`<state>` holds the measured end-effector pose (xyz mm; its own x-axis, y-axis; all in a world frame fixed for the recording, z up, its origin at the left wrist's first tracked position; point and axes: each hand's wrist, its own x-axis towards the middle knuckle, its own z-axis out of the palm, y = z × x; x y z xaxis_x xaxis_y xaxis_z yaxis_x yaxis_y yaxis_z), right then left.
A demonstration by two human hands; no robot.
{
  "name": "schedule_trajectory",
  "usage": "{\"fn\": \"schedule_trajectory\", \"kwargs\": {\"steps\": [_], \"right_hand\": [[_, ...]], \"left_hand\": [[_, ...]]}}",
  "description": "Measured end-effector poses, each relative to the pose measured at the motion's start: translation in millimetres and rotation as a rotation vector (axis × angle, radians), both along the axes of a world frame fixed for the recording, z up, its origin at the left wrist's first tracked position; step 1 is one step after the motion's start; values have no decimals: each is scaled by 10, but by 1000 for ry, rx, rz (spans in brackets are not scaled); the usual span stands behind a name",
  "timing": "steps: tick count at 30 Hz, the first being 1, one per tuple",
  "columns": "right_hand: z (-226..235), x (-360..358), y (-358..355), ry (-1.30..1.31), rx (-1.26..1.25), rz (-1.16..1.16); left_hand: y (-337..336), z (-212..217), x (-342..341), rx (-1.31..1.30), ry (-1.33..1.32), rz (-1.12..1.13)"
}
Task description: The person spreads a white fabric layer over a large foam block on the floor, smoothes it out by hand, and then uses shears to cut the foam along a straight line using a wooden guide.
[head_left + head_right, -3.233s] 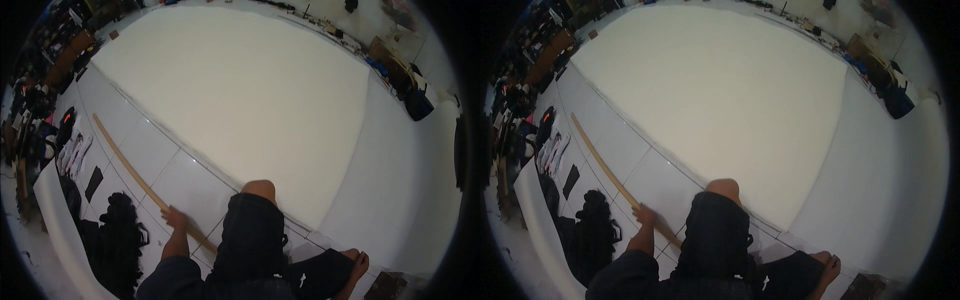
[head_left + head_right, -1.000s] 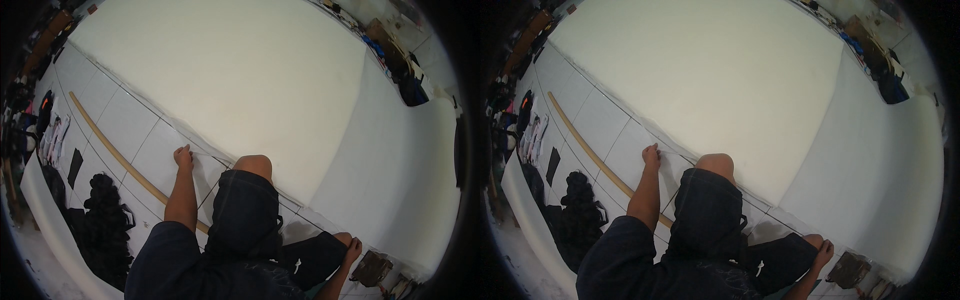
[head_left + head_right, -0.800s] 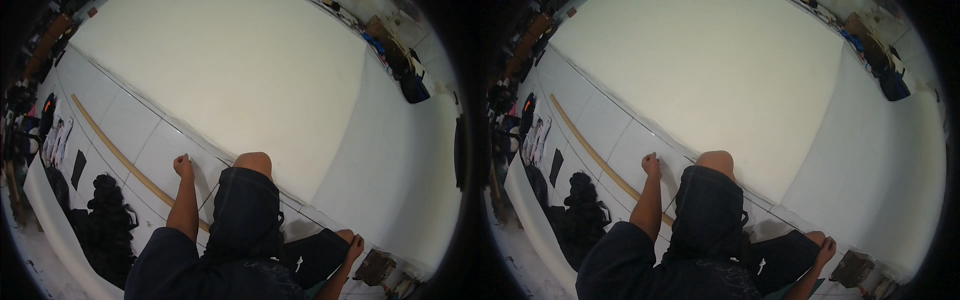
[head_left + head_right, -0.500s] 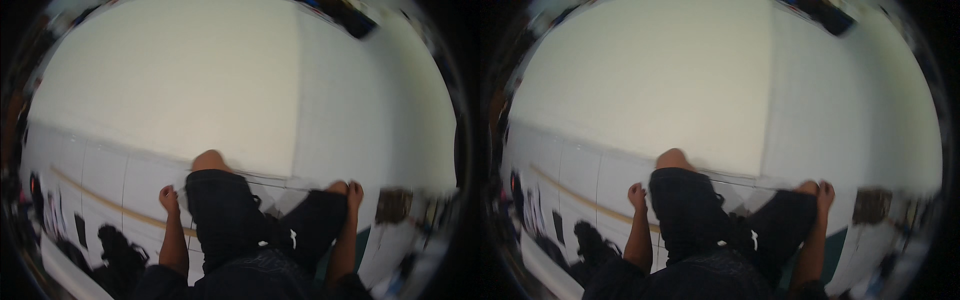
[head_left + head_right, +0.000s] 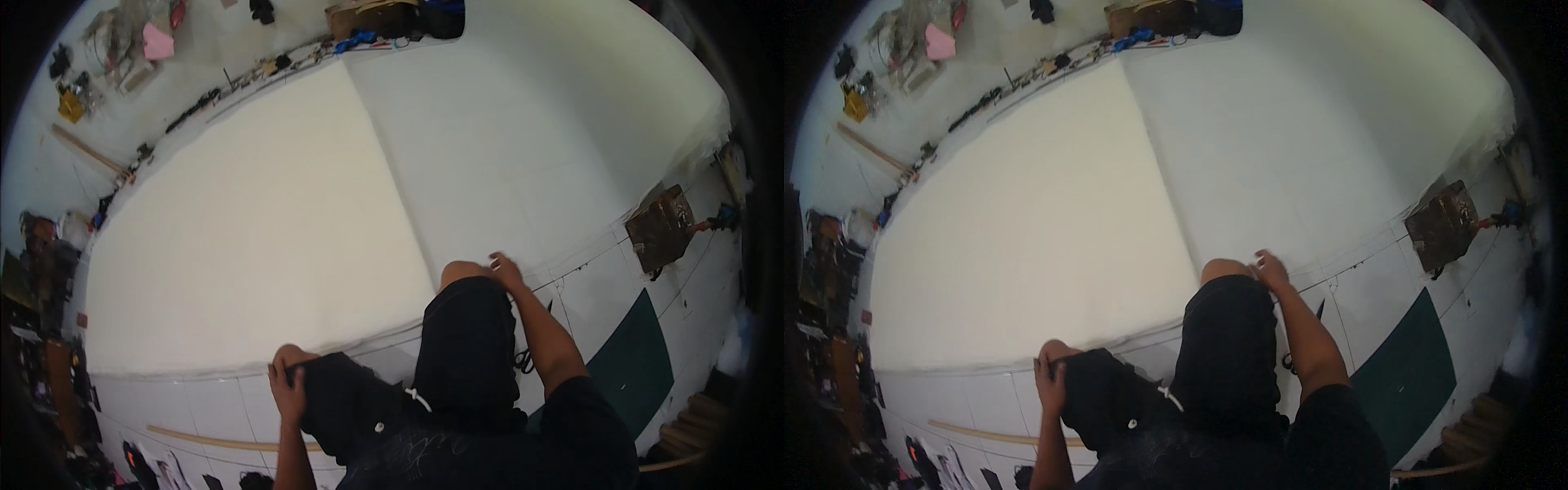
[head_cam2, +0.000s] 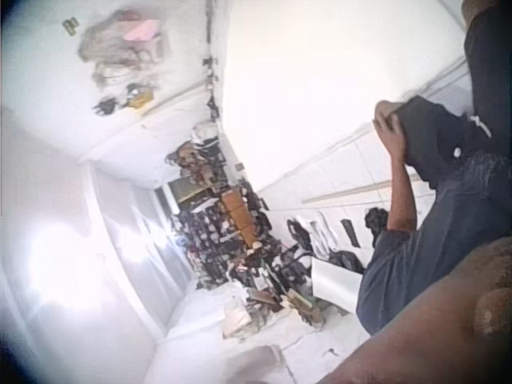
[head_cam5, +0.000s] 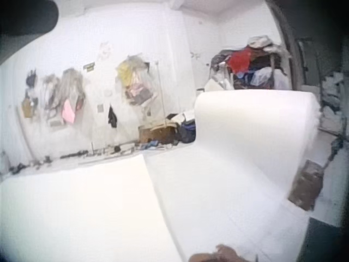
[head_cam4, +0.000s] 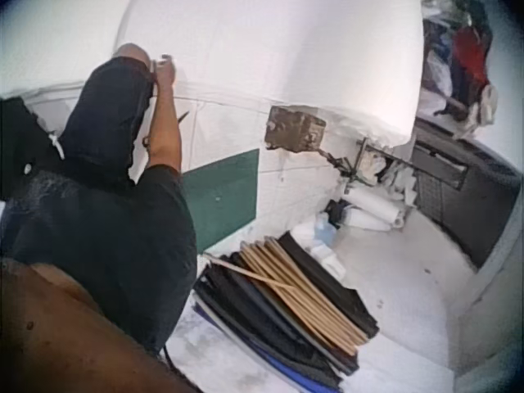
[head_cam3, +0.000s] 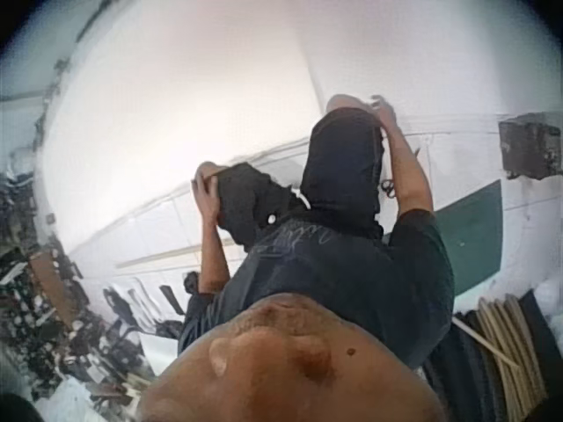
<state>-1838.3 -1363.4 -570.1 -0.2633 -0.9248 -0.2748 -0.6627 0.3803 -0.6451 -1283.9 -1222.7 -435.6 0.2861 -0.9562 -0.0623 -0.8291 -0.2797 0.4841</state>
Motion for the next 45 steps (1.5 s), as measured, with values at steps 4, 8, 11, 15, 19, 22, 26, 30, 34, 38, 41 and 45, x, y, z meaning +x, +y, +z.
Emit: {"fn": "schedule_trajectory", "kwargs": {"steps": [4,8,11,15,19,22,26,30,34,38,41,45], "right_hand": [[-566,529,59,152,36,419],[-1098,481,346,651,-243,513],[-923,570,253,594,-241,534],[-709,441,12,423,-386,564],[-450,-8,-493,238,145,-174],[76,-704,-859,115,-326,-788],[1197,-2569,-753,-613,-454,-1141],[2286,-1958,-1501,-800,-491,-1364],[3149,-3363,-1388,633,172,-802],[3821,-3310,-1690,454,71,-1077],[4622,-3286,-1830,102,-204,-1342],[5809,-2836,-2015,-469,-535,-1594]], "left_hand": [[432,86,-108,-10,-17,36],[618,159,-593,-78,-87,8],[640,411,-830,-86,-76,34],[695,614,-947,-99,38,28],[612,1037,-1014,7,53,-6],[570,1487,-986,110,62,-7],[355,2015,-1000,235,287,-120],[639,2714,-960,419,186,-50],[687,2977,-1005,504,333,-94],[826,3269,-1157,500,309,-87],[454,3772,-1289,699,323,-44],[241,3850,-1207,748,245,59]]}}
